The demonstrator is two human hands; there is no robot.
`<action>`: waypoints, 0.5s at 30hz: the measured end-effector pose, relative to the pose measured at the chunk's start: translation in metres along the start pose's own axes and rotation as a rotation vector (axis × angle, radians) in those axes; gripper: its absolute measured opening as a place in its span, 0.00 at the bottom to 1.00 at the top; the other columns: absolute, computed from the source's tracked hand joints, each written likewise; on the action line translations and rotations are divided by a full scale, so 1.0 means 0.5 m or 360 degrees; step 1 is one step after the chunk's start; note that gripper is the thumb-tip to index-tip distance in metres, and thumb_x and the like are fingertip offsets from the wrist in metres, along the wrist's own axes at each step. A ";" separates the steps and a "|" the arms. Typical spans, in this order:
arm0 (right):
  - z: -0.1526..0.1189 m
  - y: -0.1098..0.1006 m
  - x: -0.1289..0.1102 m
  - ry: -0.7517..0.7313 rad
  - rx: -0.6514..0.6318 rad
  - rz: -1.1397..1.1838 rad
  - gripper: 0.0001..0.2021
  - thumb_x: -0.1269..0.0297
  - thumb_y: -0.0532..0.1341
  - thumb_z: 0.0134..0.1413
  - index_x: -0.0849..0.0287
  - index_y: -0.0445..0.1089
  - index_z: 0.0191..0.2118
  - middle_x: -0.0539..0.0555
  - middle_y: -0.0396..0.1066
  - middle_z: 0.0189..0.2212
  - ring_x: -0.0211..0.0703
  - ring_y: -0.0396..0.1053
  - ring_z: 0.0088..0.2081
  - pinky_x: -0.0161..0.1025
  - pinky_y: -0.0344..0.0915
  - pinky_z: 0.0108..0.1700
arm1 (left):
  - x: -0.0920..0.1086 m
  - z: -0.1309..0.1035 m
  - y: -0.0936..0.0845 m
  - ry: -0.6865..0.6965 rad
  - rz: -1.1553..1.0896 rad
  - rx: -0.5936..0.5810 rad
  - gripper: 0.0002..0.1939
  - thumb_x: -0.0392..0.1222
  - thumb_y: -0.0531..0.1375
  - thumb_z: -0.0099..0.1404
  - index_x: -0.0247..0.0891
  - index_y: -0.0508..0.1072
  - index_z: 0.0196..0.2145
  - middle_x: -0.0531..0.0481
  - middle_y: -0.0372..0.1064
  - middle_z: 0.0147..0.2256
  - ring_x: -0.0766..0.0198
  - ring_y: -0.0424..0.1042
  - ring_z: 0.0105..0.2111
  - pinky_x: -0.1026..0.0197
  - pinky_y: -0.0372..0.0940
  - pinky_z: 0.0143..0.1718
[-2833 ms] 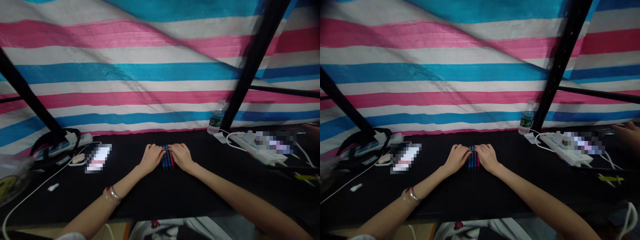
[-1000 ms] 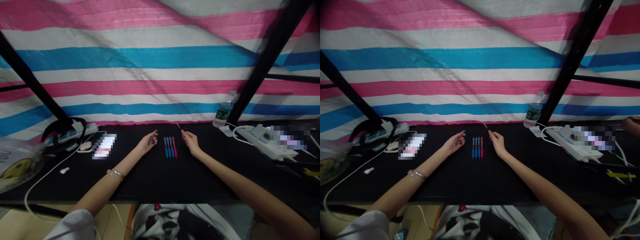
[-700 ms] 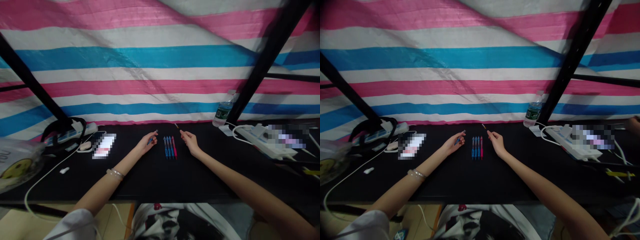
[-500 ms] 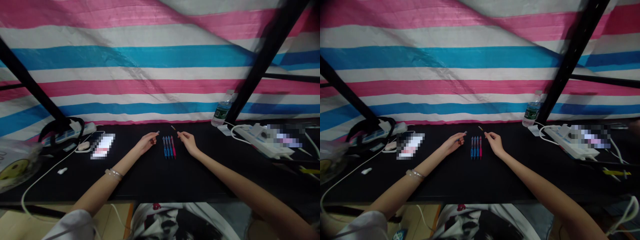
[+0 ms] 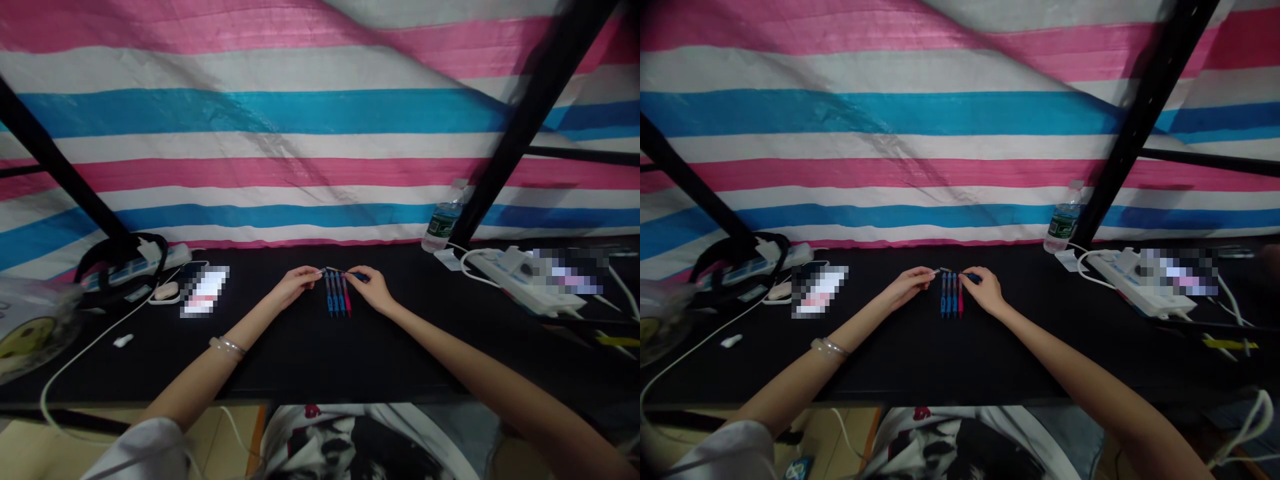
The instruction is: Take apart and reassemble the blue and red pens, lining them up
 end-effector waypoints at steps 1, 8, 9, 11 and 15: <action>0.000 -0.001 -0.003 -0.0027 -0.0003 -0.0054 0.11 0.55 0.59 0.47 0.56 0.73 0.31 0.53 0.72 0.30 0.44 0.67 0.34 0.37 0.60 0.31 | 0.000 0.000 0.001 0.0004 0.0009 -0.0010 0.11 0.38 0.68 0.44 0.33 0.74 0.27 0.54 0.64 0.21 0.72 0.61 0.22 0.65 0.54 0.25; -0.005 -0.005 -0.040 -0.0321 -0.0026 -0.0434 0.08 0.63 0.58 0.48 0.56 0.73 0.33 0.53 0.69 0.27 0.44 0.63 0.32 0.43 0.59 0.39 | 0.003 -0.005 0.006 0.0018 0.0170 -0.0039 0.11 0.38 0.68 0.44 0.34 0.75 0.28 0.53 0.65 0.23 0.71 0.62 0.23 0.65 0.55 0.27; -0.006 -0.006 -0.043 -0.0367 -0.0019 -0.0470 0.08 0.64 0.58 0.48 0.56 0.73 0.33 0.53 0.68 0.27 0.45 0.63 0.33 0.44 0.59 0.40 | 0.004 -0.006 0.008 0.0022 0.0207 -0.0044 0.11 0.38 0.68 0.44 0.34 0.75 0.28 0.53 0.66 0.23 0.71 0.62 0.23 0.65 0.55 0.27; -0.007 -0.006 -0.049 -0.0453 -0.0007 -0.0494 0.08 0.67 0.57 0.47 0.57 0.73 0.34 0.54 0.67 0.28 0.45 0.62 0.34 0.44 0.59 0.40 | 0.007 -0.009 0.011 0.0039 0.0279 -0.0052 0.11 0.39 0.68 0.45 0.34 0.75 0.29 0.53 0.66 0.23 0.71 0.62 0.23 0.64 0.55 0.28; -0.011 -0.006 -0.058 -0.0568 0.0005 -0.0436 0.12 0.74 0.55 0.42 0.58 0.69 0.34 0.54 0.64 0.31 0.46 0.61 0.35 0.43 0.59 0.41 | 0.012 -0.014 0.017 0.0076 0.0394 -0.0070 0.10 0.39 0.68 0.45 0.34 0.75 0.28 0.52 0.66 0.22 0.69 0.62 0.23 0.64 0.55 0.27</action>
Point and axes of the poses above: each hand's wrist, its own z-axis towards the middle knuckle, its own y-axis out of the palm, x = y × z, the point moved 5 cm from there along z, towards the middle knuckle
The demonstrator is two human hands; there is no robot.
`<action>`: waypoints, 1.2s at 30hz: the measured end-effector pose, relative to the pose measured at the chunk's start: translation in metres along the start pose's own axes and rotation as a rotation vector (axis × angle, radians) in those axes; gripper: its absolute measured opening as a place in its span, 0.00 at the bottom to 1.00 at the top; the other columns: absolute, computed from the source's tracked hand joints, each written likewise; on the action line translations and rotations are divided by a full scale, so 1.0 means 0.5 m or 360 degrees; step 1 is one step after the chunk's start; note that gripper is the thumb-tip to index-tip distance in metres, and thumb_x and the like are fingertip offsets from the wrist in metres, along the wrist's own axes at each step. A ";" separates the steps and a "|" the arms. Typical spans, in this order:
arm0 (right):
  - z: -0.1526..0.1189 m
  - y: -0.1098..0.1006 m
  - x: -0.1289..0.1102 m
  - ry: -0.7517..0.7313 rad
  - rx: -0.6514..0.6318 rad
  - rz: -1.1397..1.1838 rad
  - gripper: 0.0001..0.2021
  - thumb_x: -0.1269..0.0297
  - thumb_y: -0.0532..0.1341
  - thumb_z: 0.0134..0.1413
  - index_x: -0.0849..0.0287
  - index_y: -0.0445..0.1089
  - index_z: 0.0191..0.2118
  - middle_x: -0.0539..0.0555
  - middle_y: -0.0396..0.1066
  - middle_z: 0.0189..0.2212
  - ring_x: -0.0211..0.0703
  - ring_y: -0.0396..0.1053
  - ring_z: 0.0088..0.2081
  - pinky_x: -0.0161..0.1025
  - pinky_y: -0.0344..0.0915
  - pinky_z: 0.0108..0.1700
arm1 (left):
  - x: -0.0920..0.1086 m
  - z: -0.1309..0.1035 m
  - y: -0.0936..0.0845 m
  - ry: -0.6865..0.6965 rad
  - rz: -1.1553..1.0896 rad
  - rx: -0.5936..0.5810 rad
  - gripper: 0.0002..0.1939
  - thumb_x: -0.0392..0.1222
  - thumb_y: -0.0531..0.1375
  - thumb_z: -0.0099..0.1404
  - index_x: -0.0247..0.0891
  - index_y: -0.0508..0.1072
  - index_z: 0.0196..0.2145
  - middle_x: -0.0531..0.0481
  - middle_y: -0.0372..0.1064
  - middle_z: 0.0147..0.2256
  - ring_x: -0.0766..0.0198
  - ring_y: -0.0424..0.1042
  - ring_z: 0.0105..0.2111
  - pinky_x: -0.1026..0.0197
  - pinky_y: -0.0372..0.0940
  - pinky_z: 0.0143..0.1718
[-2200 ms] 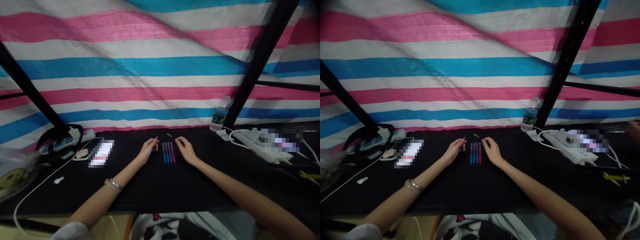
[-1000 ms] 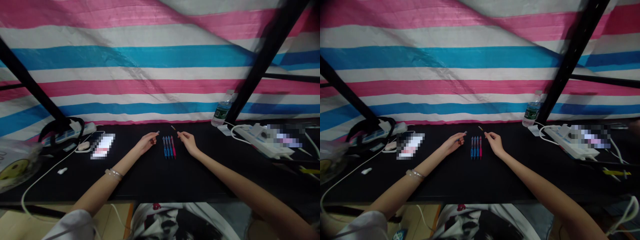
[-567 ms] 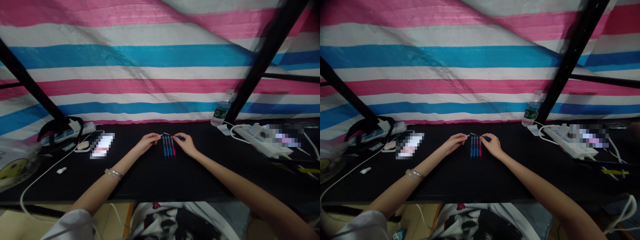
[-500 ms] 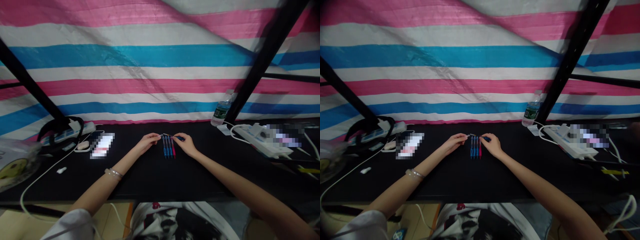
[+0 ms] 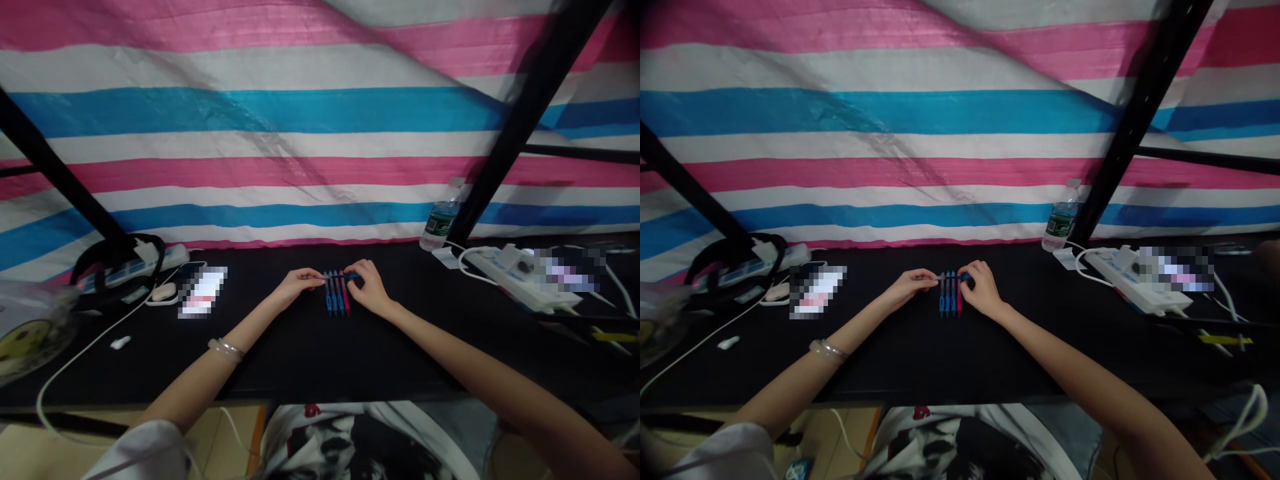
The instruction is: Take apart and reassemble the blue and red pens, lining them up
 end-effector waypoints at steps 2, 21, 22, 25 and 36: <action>-0.001 -0.003 -0.003 -0.0010 0.0032 0.0024 0.12 0.77 0.53 0.40 0.58 0.66 0.33 0.54 0.64 0.31 0.46 0.61 0.36 0.43 0.59 0.40 | 0.002 -0.001 0.002 0.0025 0.0056 -0.0029 0.10 0.40 0.67 0.46 0.34 0.76 0.28 0.52 0.66 0.22 0.69 0.63 0.24 0.64 0.55 0.27; -0.003 0.006 -0.011 -0.0063 -0.0111 0.0047 0.08 0.68 0.56 0.51 0.55 0.70 0.36 0.53 0.72 0.35 0.45 0.66 0.38 0.42 0.57 0.41 | -0.006 0.000 0.004 0.0080 0.0155 -0.0066 0.10 0.43 0.66 0.48 0.35 0.76 0.28 0.51 0.67 0.22 0.68 0.64 0.24 0.65 0.58 0.28; -0.003 0.005 -0.012 -0.0068 -0.0111 0.0053 0.07 0.68 0.56 0.50 0.55 0.70 0.36 0.52 0.72 0.35 0.45 0.66 0.38 0.42 0.57 0.41 | -0.006 0.001 0.003 0.0080 0.0147 -0.0062 0.10 0.43 0.66 0.48 0.35 0.76 0.28 0.51 0.67 0.22 0.68 0.64 0.24 0.65 0.57 0.28; -0.004 0.006 -0.016 -0.0087 -0.0129 0.0073 0.08 0.67 0.57 0.51 0.54 0.70 0.38 0.53 0.72 0.36 0.45 0.67 0.38 0.43 0.58 0.40 | -0.005 0.000 0.004 0.0074 0.0139 -0.0061 0.10 0.43 0.66 0.48 0.35 0.76 0.28 0.51 0.67 0.22 0.68 0.64 0.24 0.65 0.58 0.28; -0.003 0.016 -0.012 -0.0024 -0.0316 0.0124 0.11 0.61 0.52 0.58 0.55 0.71 0.36 0.53 0.73 0.33 0.43 0.66 0.32 0.42 0.56 0.38 | 0.002 -0.006 0.013 0.0069 0.0217 -0.0142 0.10 0.44 0.66 0.49 0.35 0.76 0.28 0.51 0.68 0.24 0.68 0.64 0.26 0.65 0.58 0.30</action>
Point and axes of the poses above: each hand's wrist, its own z-axis towards the middle knuckle, its own y-axis out of the palm, x = y × z, the point moved 5 cm from there along z, towards the middle knuckle
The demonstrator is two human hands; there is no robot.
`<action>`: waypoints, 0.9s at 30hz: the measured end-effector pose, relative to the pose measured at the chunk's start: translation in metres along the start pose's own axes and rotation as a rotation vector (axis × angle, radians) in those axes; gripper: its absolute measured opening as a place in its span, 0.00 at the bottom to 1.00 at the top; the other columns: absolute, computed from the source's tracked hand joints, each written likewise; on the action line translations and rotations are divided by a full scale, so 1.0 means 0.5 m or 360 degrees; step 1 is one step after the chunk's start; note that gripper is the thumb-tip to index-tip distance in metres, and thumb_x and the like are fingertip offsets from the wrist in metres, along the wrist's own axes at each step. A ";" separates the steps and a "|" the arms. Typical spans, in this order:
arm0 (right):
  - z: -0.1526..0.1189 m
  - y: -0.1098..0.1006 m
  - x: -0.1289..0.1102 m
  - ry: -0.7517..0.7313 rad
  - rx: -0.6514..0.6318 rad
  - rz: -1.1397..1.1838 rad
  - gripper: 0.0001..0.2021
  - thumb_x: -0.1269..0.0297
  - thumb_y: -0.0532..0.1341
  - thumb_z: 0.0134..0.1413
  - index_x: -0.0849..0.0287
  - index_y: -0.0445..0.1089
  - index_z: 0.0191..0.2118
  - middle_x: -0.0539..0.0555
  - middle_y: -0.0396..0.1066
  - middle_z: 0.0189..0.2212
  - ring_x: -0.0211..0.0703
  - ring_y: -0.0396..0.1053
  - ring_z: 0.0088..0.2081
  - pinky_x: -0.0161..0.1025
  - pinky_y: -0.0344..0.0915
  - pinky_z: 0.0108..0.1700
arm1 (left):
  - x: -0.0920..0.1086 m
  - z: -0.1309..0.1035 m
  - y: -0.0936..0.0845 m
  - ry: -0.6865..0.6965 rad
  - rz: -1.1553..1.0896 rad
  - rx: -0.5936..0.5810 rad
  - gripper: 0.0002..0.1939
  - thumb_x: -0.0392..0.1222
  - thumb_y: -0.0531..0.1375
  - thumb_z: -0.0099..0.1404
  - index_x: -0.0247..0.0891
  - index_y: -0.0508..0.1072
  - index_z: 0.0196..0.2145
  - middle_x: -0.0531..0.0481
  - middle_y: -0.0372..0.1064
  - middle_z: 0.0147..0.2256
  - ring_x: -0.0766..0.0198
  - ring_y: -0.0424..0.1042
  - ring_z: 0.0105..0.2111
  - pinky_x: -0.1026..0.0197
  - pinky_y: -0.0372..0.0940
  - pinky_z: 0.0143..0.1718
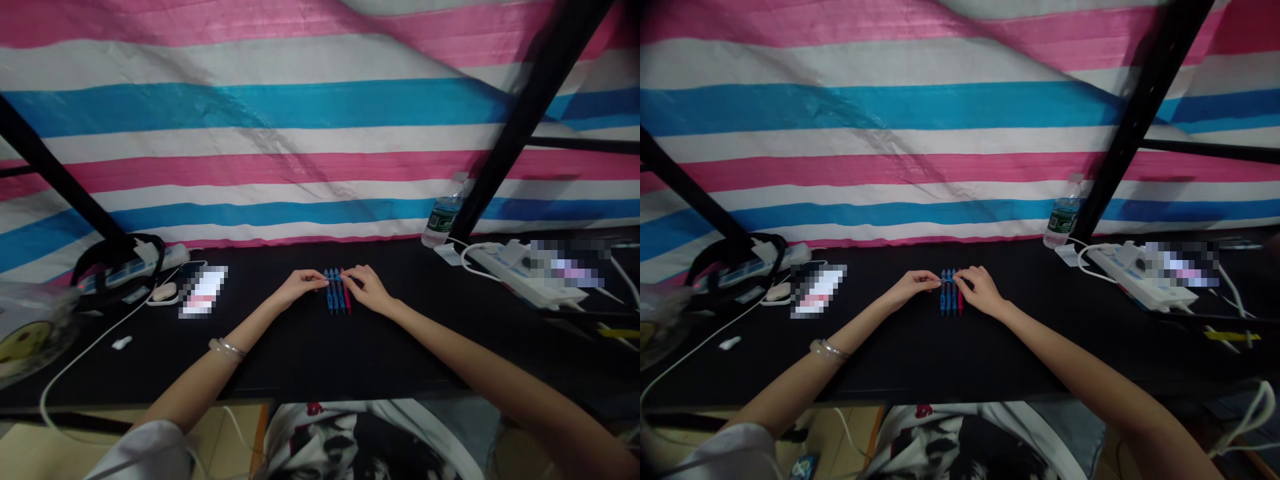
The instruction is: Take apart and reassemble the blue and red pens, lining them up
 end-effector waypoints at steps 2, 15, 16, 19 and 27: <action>0.000 -0.001 0.003 0.0064 -0.0015 -0.0007 0.12 0.59 0.51 0.58 0.54 0.70 0.36 0.52 0.73 0.31 0.42 0.66 0.30 0.41 0.56 0.38 | 0.001 0.000 0.002 0.0002 0.0026 -0.0017 0.10 0.44 0.65 0.50 0.35 0.76 0.28 0.51 0.68 0.24 0.68 0.64 0.26 0.65 0.57 0.30; -0.004 -0.026 0.034 0.0462 0.0136 0.0047 0.10 0.59 0.48 0.58 0.56 0.61 0.30 0.46 0.59 0.19 0.38 0.59 0.23 0.34 0.52 0.29 | -0.013 0.010 -0.008 0.0009 -0.0045 -0.0028 0.17 0.52 0.58 0.57 0.33 0.76 0.31 0.55 0.59 0.18 0.70 0.58 0.22 0.65 0.53 0.29; -0.003 -0.025 0.034 0.0449 0.0128 0.0066 0.11 0.59 0.47 0.58 0.56 0.60 0.29 0.46 0.58 0.19 0.37 0.58 0.23 0.34 0.52 0.29 | -0.013 0.010 -0.008 0.0002 -0.0023 -0.0031 0.17 0.52 0.59 0.57 0.33 0.76 0.31 0.55 0.60 0.19 0.70 0.58 0.22 0.65 0.54 0.29; -0.002 -0.019 0.036 0.0425 0.0124 0.0135 0.15 0.57 0.46 0.59 0.57 0.55 0.24 0.47 0.56 0.19 0.36 0.57 0.23 0.34 0.52 0.28 | -0.014 0.009 -0.009 -0.0029 0.0024 -0.0013 0.16 0.50 0.61 0.54 0.33 0.75 0.31 0.54 0.63 0.20 0.70 0.60 0.23 0.65 0.54 0.30; -0.010 -0.006 0.061 0.0619 0.0157 0.0145 0.28 0.46 0.44 0.58 0.58 0.52 0.13 0.48 0.53 0.11 0.35 0.53 0.17 0.34 0.49 0.24 | -0.008 0.005 -0.006 -0.0050 0.0077 -0.0020 0.14 0.49 0.62 0.53 0.34 0.75 0.30 0.54 0.64 0.20 0.69 0.61 0.24 0.64 0.55 0.31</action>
Point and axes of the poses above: each hand's wrist, its own z-axis towards the middle knuckle, its own y-axis out of the palm, x = y × z, the point moved 5 cm from there along z, towards the middle knuckle
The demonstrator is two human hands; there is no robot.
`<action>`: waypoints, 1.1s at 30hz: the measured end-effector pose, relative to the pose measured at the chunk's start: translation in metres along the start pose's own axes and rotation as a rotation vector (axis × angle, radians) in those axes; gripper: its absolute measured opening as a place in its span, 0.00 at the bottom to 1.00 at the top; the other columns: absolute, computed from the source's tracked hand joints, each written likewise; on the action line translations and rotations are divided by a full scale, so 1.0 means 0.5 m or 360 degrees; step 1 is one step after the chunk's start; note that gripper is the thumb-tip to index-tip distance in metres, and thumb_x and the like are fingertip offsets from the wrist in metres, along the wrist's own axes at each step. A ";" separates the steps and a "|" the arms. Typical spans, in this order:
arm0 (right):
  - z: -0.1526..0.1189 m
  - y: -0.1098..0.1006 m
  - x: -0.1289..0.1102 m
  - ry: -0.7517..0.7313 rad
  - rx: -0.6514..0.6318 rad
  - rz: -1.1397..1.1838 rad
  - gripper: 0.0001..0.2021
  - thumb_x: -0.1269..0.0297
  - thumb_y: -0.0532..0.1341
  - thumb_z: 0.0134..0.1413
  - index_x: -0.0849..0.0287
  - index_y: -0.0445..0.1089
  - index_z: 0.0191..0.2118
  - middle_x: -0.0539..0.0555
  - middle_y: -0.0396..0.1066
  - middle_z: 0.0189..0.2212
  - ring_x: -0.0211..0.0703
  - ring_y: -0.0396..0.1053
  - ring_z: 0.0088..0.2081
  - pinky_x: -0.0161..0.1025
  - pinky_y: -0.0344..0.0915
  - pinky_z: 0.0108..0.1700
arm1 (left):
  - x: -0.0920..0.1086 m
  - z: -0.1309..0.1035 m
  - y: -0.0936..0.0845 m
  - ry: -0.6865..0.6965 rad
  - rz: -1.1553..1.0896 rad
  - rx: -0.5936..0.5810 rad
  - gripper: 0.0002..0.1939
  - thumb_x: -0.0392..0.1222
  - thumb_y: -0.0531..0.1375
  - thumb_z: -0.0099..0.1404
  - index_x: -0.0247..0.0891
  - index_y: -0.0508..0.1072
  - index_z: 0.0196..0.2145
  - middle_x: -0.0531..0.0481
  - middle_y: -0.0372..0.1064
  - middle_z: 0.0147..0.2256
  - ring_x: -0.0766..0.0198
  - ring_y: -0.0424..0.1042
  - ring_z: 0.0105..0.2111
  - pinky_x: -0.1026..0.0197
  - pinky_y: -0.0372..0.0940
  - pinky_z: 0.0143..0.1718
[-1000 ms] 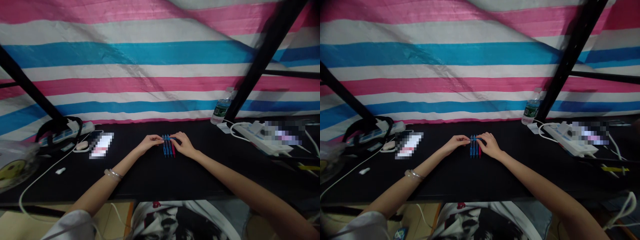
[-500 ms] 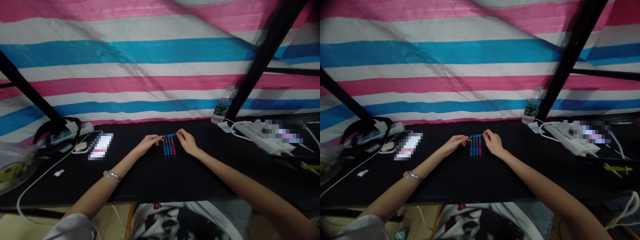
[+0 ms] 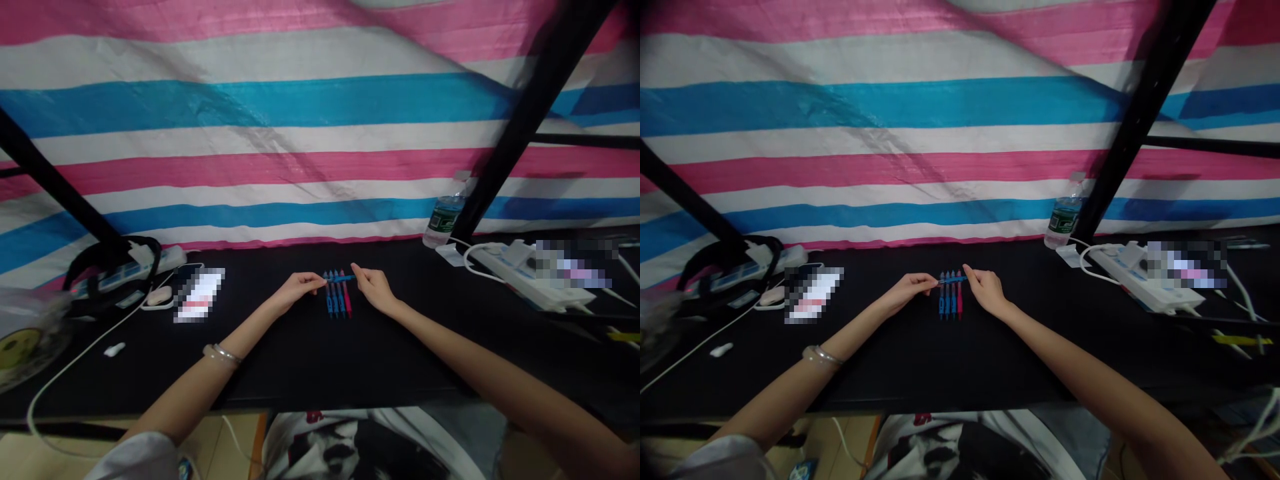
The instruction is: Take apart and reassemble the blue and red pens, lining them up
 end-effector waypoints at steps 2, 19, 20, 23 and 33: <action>-0.001 -0.003 0.000 0.0045 0.0007 -0.0007 0.26 0.47 0.44 0.58 0.58 0.55 0.15 0.48 0.56 0.13 0.36 0.56 0.19 0.34 0.51 0.24 | 0.000 0.000 0.001 0.0009 0.0018 -0.0015 0.14 0.49 0.61 0.54 0.34 0.76 0.31 0.54 0.63 0.20 0.69 0.61 0.24 0.64 0.55 0.31; -0.003 0.008 -0.010 -0.0012 -0.0086 -0.0007 0.26 0.46 0.45 0.57 0.58 0.51 0.15 0.47 0.50 0.12 0.34 0.52 0.18 0.34 0.47 0.24 | 0.005 -0.007 0.001 0.0034 0.0040 0.0041 0.14 0.49 0.65 0.50 0.35 0.76 0.29 0.51 0.69 0.25 0.68 0.64 0.25 0.64 0.58 0.31; -0.004 0.006 -0.014 -0.0027 -0.0075 -0.0007 0.24 0.48 0.45 0.57 0.58 0.53 0.16 0.46 0.51 0.13 0.35 0.53 0.19 0.34 0.47 0.24 | 0.005 -0.007 0.001 0.0037 0.0031 0.0052 0.14 0.49 0.64 0.50 0.35 0.76 0.30 0.51 0.69 0.24 0.68 0.64 0.25 0.64 0.58 0.31; -0.009 0.002 -0.030 -0.0116 -0.0130 -0.0019 0.14 0.55 0.48 0.57 0.56 0.59 0.25 0.46 0.56 0.17 0.36 0.56 0.22 0.33 0.50 0.26 | 0.000 -0.004 -0.003 0.0041 -0.0020 0.0090 0.15 0.50 0.63 0.52 0.34 0.76 0.31 0.53 0.66 0.20 0.69 0.62 0.23 0.64 0.57 0.30; -0.013 0.008 -0.039 -0.0234 -0.0204 0.0213 0.14 0.57 0.47 0.58 0.57 0.56 0.25 0.45 0.54 0.19 0.36 0.54 0.23 0.33 0.51 0.28 | 0.000 -0.008 -0.008 0.0084 -0.0069 0.0090 0.17 0.51 0.63 0.51 0.32 0.77 0.30 0.51 0.66 0.20 0.68 0.63 0.23 0.64 0.58 0.30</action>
Point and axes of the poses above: each hand's wrist, its own z-axis towards the middle knuckle, its own y-axis out of the palm, x = y × z, the point moved 5 cm from there along z, towards the middle knuckle
